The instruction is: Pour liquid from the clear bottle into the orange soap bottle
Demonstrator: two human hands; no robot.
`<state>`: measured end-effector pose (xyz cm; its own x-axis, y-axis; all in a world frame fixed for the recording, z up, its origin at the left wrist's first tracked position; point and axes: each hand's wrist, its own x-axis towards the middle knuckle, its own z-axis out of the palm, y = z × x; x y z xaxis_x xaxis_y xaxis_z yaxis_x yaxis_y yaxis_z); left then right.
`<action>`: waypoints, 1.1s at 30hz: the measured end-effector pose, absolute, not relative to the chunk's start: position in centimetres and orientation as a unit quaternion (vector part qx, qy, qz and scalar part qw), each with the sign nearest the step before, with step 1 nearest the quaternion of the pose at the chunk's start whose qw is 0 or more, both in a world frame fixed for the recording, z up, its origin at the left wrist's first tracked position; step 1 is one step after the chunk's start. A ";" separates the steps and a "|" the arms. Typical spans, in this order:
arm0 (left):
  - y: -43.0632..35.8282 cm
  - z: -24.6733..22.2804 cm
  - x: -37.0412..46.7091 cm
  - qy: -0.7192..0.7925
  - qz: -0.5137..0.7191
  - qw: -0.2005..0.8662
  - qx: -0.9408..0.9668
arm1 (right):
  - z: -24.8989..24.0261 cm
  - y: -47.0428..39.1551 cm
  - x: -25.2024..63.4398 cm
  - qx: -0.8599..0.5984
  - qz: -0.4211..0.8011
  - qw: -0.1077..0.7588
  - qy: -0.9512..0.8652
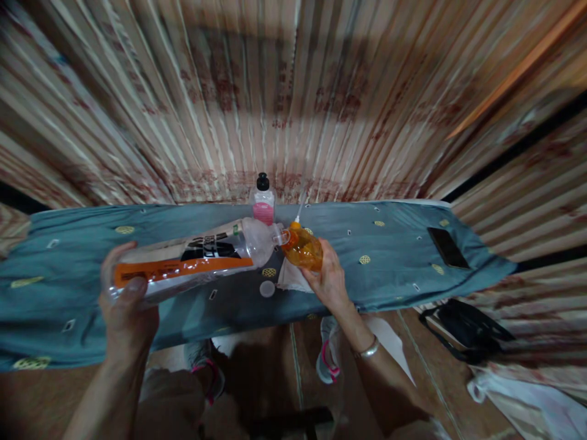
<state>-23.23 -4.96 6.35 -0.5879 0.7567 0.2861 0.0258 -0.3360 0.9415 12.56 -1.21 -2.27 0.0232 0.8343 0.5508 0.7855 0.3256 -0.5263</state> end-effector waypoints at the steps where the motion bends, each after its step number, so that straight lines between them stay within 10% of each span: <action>1: -5.0 6.3 -23.2 0.521 0.722 0.249 0.381 | -2.3 -1.2 12.6 -0.580 0.030 0.419 -0.698; 33: -5.0 6.2 -23.2 0.527 0.709 0.216 0.417 | -2.1 -1.2 12.7 -0.585 0.040 0.407 -0.700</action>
<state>-23.19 -5.02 6.16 -0.5593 0.7452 0.3633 0.1329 -0.3519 0.9265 12.67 -1.25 -2.14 0.0172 0.8519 0.5235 0.7869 0.3114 -0.5326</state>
